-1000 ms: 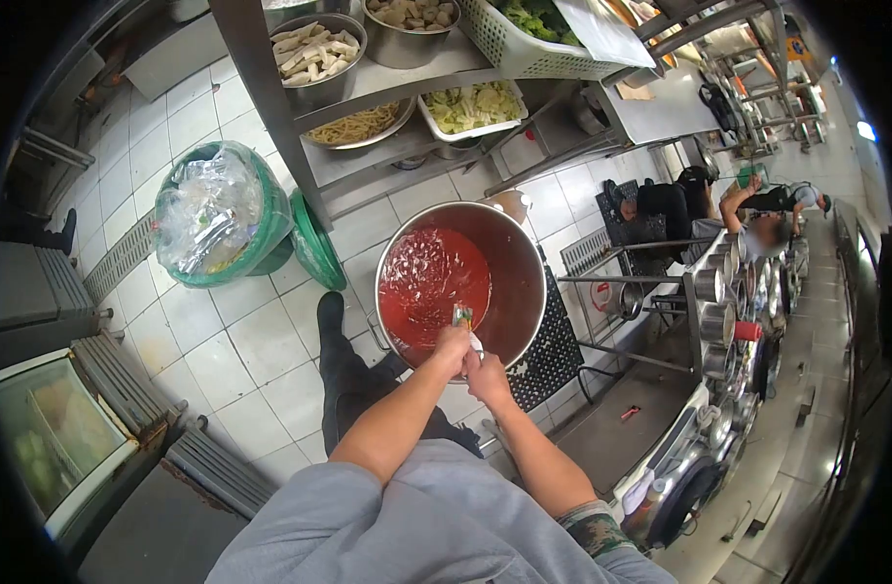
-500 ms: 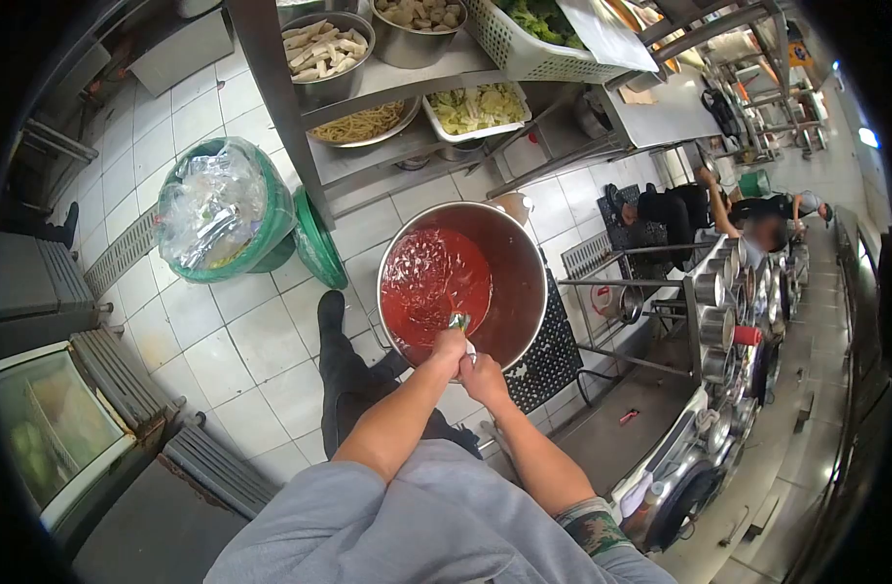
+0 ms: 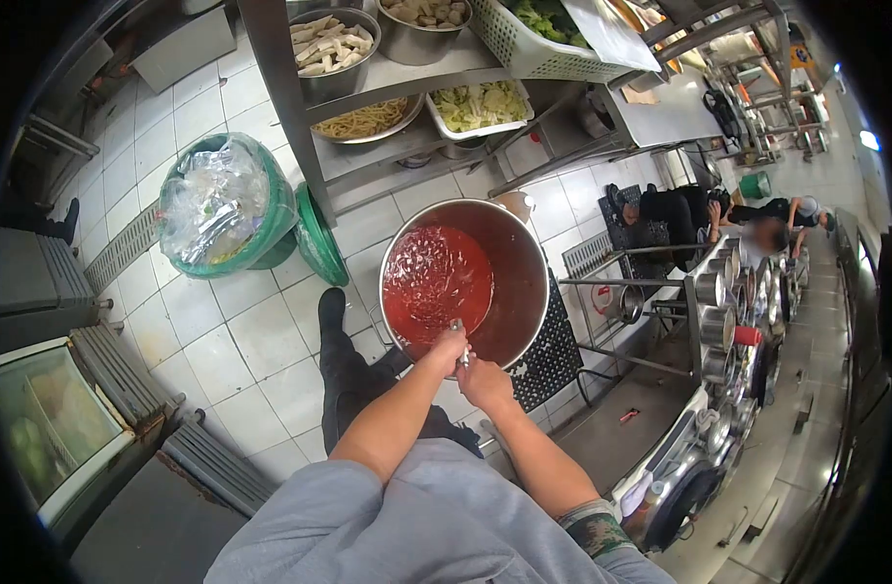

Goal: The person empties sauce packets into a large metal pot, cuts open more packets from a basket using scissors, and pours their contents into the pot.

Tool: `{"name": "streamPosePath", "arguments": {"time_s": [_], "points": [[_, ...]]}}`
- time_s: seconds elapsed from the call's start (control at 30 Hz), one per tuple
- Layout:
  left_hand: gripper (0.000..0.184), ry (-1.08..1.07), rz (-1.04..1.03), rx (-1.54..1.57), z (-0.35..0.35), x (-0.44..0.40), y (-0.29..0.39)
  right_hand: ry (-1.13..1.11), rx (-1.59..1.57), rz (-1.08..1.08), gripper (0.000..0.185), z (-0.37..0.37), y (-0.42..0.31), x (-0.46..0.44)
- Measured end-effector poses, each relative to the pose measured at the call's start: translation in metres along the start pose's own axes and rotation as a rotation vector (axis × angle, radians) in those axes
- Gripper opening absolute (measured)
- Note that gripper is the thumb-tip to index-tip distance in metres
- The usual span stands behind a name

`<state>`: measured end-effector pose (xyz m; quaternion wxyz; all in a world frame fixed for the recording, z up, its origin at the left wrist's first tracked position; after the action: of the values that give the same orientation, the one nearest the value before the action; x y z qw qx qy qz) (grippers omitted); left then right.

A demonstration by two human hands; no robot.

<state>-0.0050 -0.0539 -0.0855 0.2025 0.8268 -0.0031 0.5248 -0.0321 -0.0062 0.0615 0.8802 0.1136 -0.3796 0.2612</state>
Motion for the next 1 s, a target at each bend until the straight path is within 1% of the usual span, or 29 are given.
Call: {"name": "streamPosePath", "arguments": {"time_s": [0.17, 0.27, 0.37, 0.43, 0.47, 0.5, 0.57, 0.6, 0.7, 0.8, 0.9, 1.0], "points": [[0.027, -0.006, -0.03, 0.025, -0.002, -0.004, -0.003, 0.025, -0.019, 0.019, 0.041, 0.006, -0.002, 0.004], [0.025, 0.009, -0.067, -0.066, -0.001, -0.013, -0.004, 0.048, -0.045, 0.026, 0.042, 0.012, -0.003, 0.005], [0.024, 0.058, -0.185, -0.265, 0.0, -0.02, -0.004, 0.032, -0.071, 0.04, 0.043, 0.007, 0.004, 0.002], [0.022, 0.072, -0.249, -0.261, 0.003, -0.039, -0.009, 0.062, -0.107, 0.07, 0.044, 0.014, 0.0, 0.0], [0.024, 0.076, -0.265, -0.26, 0.002, -0.042, -0.013, 0.072, -0.122, 0.051, 0.045, 0.015, 0.0, 0.001], [0.026, 0.077, -0.181, -0.286, -0.002, -0.021, 0.004, 0.084, -0.138, 0.033, 0.045, 0.017, -0.001, -0.001], [0.022, 0.117, -0.217, -0.237, -0.009, 0.004, 0.021, 0.075, -0.161, 0.021, 0.045, 0.015, 0.002, -0.005], [0.022, 0.136, -0.236, -0.213, -0.011, 0.005, 0.025, 0.093, -0.161, 0.033, 0.045, 0.015, 0.003, -0.01], [0.024, 0.057, -0.287, -0.199, -0.012, 0.002, 0.025, 0.108, -0.155, 0.048, 0.044, 0.008, 0.009, -0.013], [0.025, -0.067, -0.234, -0.191, -0.006, -0.018, 0.01, 0.097, -0.134, 0.046, 0.042, 0.007, 0.007, -0.008], [0.029, -0.123, -0.1, -0.08, -0.012, 0.02, 0.03, 0.102, -0.081, 0.058, 0.04, 0.01, 0.005, -0.003], [0.029, -0.172, 0.025, -0.025, -0.007, 0.01, 0.022, 0.068, -0.007, 0.076, 0.037, 0.0, 0.005, 0.001]]}}
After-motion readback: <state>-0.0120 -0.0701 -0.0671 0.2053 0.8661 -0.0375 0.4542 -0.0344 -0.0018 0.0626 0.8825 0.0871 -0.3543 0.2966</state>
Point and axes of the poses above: each hand's wrist, its own x-axis away from the middle knuckle, its own z-axis out of the back of the hand, y = z × x, the point moved 3 cm from there along -x, towards the middle knuckle, and after that the axes turned 9 degrees about -z, right-handed, at the moved point
